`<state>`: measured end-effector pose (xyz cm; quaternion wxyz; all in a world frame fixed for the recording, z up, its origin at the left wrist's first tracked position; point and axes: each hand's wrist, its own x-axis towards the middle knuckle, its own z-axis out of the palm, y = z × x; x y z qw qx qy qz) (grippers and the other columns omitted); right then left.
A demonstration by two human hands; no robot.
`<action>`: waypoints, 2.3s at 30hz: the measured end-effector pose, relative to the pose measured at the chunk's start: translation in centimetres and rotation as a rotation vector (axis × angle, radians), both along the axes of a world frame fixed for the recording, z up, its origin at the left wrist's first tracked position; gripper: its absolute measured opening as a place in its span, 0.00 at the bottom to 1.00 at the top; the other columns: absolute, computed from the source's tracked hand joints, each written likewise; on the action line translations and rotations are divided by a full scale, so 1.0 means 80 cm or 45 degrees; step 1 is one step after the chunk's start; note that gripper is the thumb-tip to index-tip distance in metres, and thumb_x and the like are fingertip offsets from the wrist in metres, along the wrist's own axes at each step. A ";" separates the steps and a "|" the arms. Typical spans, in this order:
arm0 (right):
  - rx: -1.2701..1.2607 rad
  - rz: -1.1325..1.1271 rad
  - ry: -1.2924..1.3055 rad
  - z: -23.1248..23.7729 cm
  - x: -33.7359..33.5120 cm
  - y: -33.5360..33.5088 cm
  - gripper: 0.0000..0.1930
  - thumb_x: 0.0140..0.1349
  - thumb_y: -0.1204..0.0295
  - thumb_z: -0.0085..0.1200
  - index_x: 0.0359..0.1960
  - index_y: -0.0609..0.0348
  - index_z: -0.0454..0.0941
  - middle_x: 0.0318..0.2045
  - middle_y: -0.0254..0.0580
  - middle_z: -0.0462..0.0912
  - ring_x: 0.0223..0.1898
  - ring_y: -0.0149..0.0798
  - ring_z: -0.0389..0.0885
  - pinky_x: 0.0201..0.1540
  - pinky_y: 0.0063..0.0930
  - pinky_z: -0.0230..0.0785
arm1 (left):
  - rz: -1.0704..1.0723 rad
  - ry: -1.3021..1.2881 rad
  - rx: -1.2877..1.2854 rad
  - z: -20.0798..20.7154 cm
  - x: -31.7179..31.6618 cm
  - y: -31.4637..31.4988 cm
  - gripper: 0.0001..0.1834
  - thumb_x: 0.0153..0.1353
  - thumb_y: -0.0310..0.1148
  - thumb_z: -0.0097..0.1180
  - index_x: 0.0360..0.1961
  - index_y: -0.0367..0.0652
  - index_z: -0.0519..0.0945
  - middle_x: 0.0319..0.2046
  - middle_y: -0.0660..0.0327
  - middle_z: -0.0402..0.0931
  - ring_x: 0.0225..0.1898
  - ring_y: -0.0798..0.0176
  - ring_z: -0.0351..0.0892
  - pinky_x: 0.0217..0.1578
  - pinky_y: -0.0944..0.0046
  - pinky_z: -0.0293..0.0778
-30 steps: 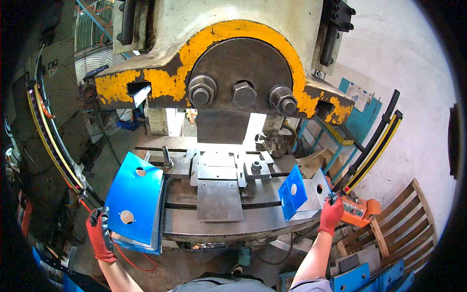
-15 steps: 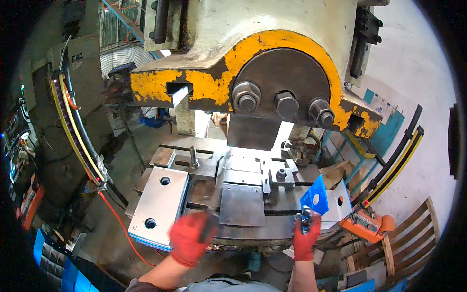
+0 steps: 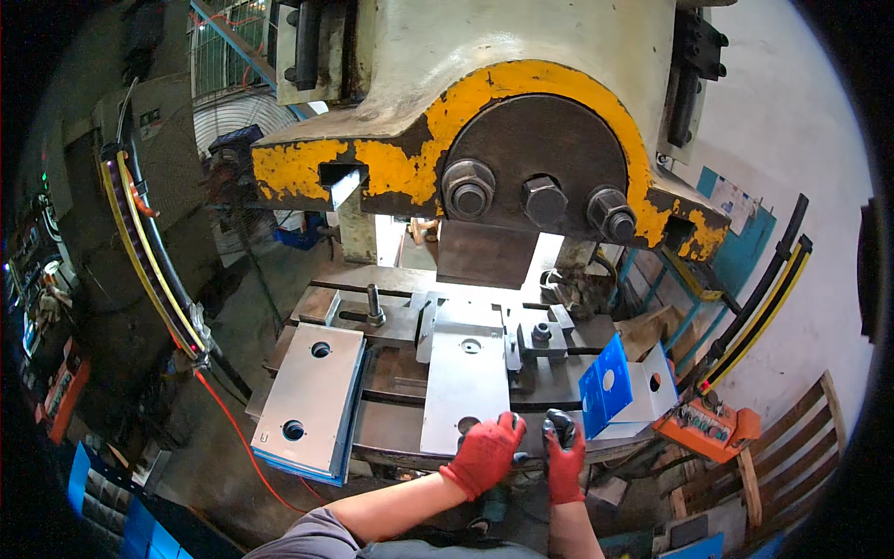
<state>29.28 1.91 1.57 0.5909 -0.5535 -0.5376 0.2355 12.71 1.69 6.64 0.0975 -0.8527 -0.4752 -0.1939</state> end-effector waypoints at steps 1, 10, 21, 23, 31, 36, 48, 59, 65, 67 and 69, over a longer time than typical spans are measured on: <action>0.000 0.000 0.000 -0.002 -0.002 -0.002 0.16 0.52 0.74 0.58 0.43 0.61 0.73 0.41 0.42 0.77 0.44 0.38 0.74 0.50 0.30 0.64 | -0.064 -0.055 -0.101 0.005 -0.006 0.008 0.30 0.45 0.42 0.61 0.49 0.40 0.69 0.34 0.53 0.70 0.32 0.54 0.75 0.30 0.58 0.73; 0.042 0.482 -0.307 0.005 -0.029 -0.015 0.28 0.44 0.71 0.65 0.49 0.60 0.70 0.47 0.46 0.73 0.49 0.41 0.73 0.52 0.32 0.66 | -0.009 -0.775 -0.041 0.017 -0.113 0.011 0.29 0.47 0.42 0.62 0.50 0.41 0.70 0.41 0.51 0.73 0.43 0.49 0.73 0.45 0.57 0.69; -0.043 0.327 -0.087 -0.024 -0.044 0.030 0.26 0.41 0.70 0.67 0.44 0.62 0.74 0.40 0.47 0.79 0.42 0.42 0.78 0.46 0.33 0.70 | -0.002 -1.476 -0.682 -0.085 -0.165 0.022 0.19 0.58 0.38 0.57 0.46 0.37 0.72 0.39 0.56 0.77 0.42 0.60 0.76 0.43 0.64 0.70; -0.008 0.268 -0.039 -0.014 -0.054 0.033 0.24 0.41 0.71 0.66 0.43 0.61 0.75 0.39 0.45 0.80 0.41 0.39 0.78 0.45 0.31 0.70 | -0.155 -1.565 -0.739 -0.087 -0.166 0.025 0.18 0.58 0.36 0.56 0.45 0.36 0.72 0.37 0.59 0.77 0.39 0.64 0.76 0.41 0.66 0.71; -0.080 0.238 0.019 -0.027 -0.050 0.054 0.21 0.41 0.75 0.67 0.41 0.61 0.77 0.34 0.42 0.82 0.37 0.35 0.80 0.43 0.28 0.71 | -0.254 -1.944 -1.340 -0.061 -0.166 0.038 0.17 0.58 0.37 0.57 0.44 0.38 0.75 0.38 0.65 0.76 0.37 0.73 0.73 0.41 0.70 0.70; -0.077 0.323 0.183 -0.003 -0.065 0.044 0.18 0.45 0.74 0.66 0.40 0.61 0.77 0.33 0.36 0.81 0.35 0.30 0.78 0.41 0.24 0.70 | -0.232 -1.940 -1.289 -0.061 -0.166 0.038 0.16 0.58 0.37 0.57 0.42 0.37 0.76 0.36 0.66 0.76 0.36 0.73 0.73 0.40 0.70 0.71; -0.599 0.587 0.687 -0.016 -0.044 0.049 0.11 0.59 0.67 0.50 0.27 0.62 0.78 0.19 0.37 0.78 0.19 0.29 0.76 0.21 0.21 0.66 | -0.173 -1.909 -1.345 -0.038 -0.159 0.031 0.12 0.57 0.31 0.56 0.40 0.36 0.77 0.31 0.63 0.78 0.30 0.71 0.76 0.33 0.71 0.72; -0.569 0.542 0.696 -0.039 -0.040 0.053 0.09 0.58 0.67 0.54 0.27 0.60 0.78 0.21 0.27 0.76 0.20 0.23 0.71 0.22 0.18 0.64 | -0.030 -2.114 -1.323 -0.044 -0.145 0.030 0.13 0.60 0.36 0.53 0.36 0.34 0.77 0.30 0.59 0.78 0.25 0.66 0.78 0.26 0.70 0.73; -0.603 0.605 0.734 -0.014 -0.048 0.046 0.08 0.59 0.68 0.52 0.29 0.61 0.77 0.20 0.33 0.77 0.19 0.26 0.74 0.21 0.19 0.65 | -0.038 -2.183 -1.256 -0.060 -0.149 0.031 0.12 0.59 0.34 0.54 0.36 0.35 0.77 0.28 0.60 0.77 0.26 0.65 0.79 0.27 0.69 0.74; -0.578 0.588 0.680 -0.022 -0.046 0.049 0.09 0.60 0.68 0.50 0.30 0.62 0.76 0.19 0.39 0.78 0.17 0.29 0.75 0.19 0.19 0.64 | -0.056 -2.149 -1.250 -0.059 -0.149 0.030 0.11 0.59 0.34 0.54 0.37 0.35 0.77 0.29 0.60 0.78 0.26 0.66 0.79 0.27 0.69 0.74; -0.562 0.604 0.626 -0.024 -0.046 0.050 0.09 0.60 0.68 0.50 0.30 0.62 0.76 0.20 0.41 0.79 0.17 0.29 0.75 0.19 0.19 0.64 | -0.076 -2.140 -1.250 -0.058 -0.150 0.029 0.11 0.59 0.34 0.54 0.37 0.35 0.76 0.29 0.60 0.78 0.26 0.67 0.79 0.27 0.69 0.74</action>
